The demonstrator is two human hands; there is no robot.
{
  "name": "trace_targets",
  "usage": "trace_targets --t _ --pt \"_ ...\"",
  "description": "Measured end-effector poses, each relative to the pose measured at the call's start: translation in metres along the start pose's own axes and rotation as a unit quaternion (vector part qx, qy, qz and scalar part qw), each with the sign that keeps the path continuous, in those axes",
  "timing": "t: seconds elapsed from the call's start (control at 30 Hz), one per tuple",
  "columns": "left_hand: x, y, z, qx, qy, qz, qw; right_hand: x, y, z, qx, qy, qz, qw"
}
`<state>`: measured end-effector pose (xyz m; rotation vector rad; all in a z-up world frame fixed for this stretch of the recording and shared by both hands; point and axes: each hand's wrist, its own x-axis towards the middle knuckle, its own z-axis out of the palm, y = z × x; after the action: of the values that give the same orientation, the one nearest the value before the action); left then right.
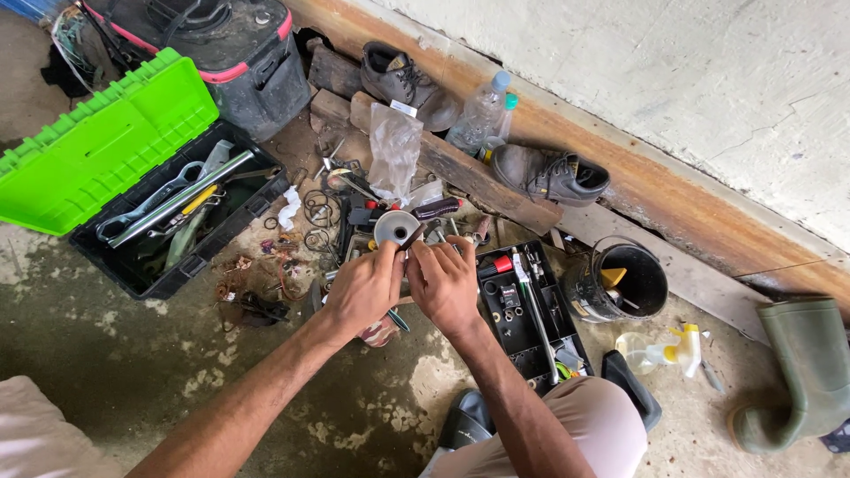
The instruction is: Repairing a small mechanical component using a screwdriver while sitting on a garage floor
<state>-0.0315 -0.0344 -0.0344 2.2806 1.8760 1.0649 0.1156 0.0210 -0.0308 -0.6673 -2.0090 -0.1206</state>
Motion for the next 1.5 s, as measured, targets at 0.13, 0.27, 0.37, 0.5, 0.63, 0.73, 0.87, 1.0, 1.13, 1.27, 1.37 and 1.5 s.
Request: trace_targets --t 0.13,0.27,0.37,0.5,0.63,0.73,0.87,1.0,1.13,1.27,1.37,1.5 --pt "-0.001 0.0 0.007 0.026 -0.013 -0.009 1.0 0.0 0.0 0.0 0.0 0.004 0.004 1.0" --pt "0.002 0.001 0.013 -0.001 -0.048 -0.047 0.998 0.0 0.004 0.002 -0.014 0.006 0.006 1.0" --pt "0.009 0.006 0.008 -0.002 -0.049 -0.046 0.998 -0.005 0.011 0.005 -0.02 0.007 0.008 1.0" --pt "0.011 0.002 0.006 0.006 -0.032 -0.016 0.999 0.002 0.012 0.002 -0.003 0.012 0.011 1.0" --pt "0.016 0.007 -0.011 -0.038 -0.054 -0.05 0.997 0.01 0.008 -0.001 0.003 0.012 0.01 1.0" --pt "0.009 0.002 -0.005 -0.009 -0.049 -0.033 0.998 0.013 0.007 -0.001 0.017 0.018 0.001 1.0" --pt "0.006 0.005 -0.009 -0.025 -0.044 -0.029 0.998 0.012 0.005 -0.002 0.028 0.018 -0.004 0.999" --pt "0.007 0.006 -0.013 -0.082 -0.039 -0.048 0.995 0.014 0.004 -0.008 0.037 0.02 -0.011 0.999" --pt "0.014 0.008 -0.019 -0.092 -0.03 -0.046 0.994 0.019 0.002 -0.014 0.031 0.028 -0.023 0.999" --pt "0.016 0.013 -0.026 -0.152 -0.038 -0.064 0.986 0.019 0.0 -0.017 0.027 0.026 -0.027 0.999" --pt "0.017 0.019 -0.03 -0.172 -0.036 -0.075 0.982 0.018 0.001 -0.016 0.015 0.029 -0.033 0.999" --pt "0.016 0.018 -0.027 -0.118 -0.026 -0.052 0.991 0.02 -0.001 -0.018 0.009 0.023 -0.028 0.999"
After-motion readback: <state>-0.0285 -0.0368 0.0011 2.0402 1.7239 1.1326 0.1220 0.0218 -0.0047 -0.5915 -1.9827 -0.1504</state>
